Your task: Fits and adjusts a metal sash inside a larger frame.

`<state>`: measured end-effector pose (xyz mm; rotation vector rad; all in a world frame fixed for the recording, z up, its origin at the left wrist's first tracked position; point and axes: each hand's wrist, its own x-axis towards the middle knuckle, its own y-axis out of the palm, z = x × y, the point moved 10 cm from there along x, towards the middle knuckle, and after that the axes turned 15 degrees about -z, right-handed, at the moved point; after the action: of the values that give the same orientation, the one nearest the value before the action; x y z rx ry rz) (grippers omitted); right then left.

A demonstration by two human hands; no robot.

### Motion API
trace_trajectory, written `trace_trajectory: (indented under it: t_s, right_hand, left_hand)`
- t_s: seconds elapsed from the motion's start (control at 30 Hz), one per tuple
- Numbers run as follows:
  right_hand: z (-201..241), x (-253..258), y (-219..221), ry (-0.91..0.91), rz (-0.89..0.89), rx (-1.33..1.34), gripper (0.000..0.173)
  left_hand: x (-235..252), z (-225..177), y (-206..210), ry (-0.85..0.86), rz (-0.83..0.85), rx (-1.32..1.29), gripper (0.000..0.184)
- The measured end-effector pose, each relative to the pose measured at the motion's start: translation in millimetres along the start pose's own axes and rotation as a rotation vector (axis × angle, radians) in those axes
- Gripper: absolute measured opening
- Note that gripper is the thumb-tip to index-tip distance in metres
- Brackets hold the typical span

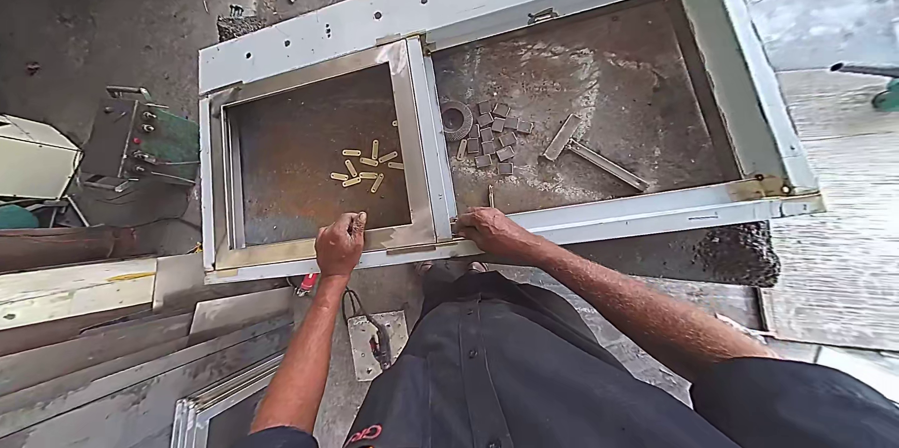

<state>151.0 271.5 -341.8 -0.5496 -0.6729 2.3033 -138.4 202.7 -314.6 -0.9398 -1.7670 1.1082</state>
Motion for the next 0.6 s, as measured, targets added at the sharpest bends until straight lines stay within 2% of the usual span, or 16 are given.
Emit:
trace_trajectory:
  t_s: [0.13, 0.27, 0.37, 0.6]
  right_hand:
    - [2, 4, 3, -0.051, 0.108, 0.086, 0.025]
    - [3, 0, -10, -0.062, -0.052, 0.140, 0.022]
    - [6, -3, -11, -0.043, -0.105, 0.097, 0.021]
    - [12, -3, -6, -0.092, 0.033, 0.090, 0.022]
  left_hand:
    - [-2, 4, -3, -0.012, -0.010, 0.026, 0.061]
    - [-1, -1, -2, -0.007, -0.025, -0.013, 0.068]
    - [-2, 0, -1, -0.004, -0.033, -0.029, 0.073]
    - [-5, -2, 1, 0.005, 0.022, -0.034, 0.073]
